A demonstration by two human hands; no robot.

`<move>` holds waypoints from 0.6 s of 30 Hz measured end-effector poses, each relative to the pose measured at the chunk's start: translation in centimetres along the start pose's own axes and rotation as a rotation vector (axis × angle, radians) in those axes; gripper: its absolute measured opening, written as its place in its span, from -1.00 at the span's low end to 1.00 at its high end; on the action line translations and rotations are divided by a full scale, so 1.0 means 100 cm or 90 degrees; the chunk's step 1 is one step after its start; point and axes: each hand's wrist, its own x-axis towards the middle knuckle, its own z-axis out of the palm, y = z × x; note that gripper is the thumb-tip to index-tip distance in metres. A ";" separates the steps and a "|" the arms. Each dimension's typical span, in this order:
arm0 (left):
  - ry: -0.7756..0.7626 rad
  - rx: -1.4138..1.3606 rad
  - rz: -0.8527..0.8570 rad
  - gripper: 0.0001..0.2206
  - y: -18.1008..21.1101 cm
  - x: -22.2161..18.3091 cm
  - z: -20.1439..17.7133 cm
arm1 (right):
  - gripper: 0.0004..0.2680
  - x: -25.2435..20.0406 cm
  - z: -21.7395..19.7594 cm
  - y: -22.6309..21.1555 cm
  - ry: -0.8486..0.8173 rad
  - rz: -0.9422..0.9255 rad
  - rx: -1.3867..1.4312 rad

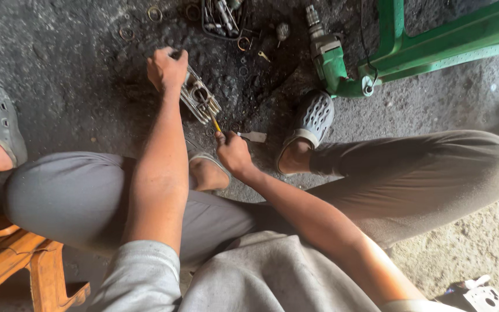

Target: The person scrapes material from the surface of a metal engine component using a screwdriver and then wipes the component with a cloth.

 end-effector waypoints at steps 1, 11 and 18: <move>-0.003 -0.005 -0.004 -0.75 0.002 0.003 0.000 | -0.67 0.004 0.000 -0.004 -0.049 0.072 0.140; -0.015 -0.032 0.006 -0.74 -0.001 -0.005 -0.008 | -0.71 -0.001 -0.010 0.004 0.039 -0.171 -0.187; 0.024 -0.013 0.021 -0.73 -0.003 -0.003 -0.001 | -0.77 -0.002 -0.063 -0.048 0.005 -0.257 -0.371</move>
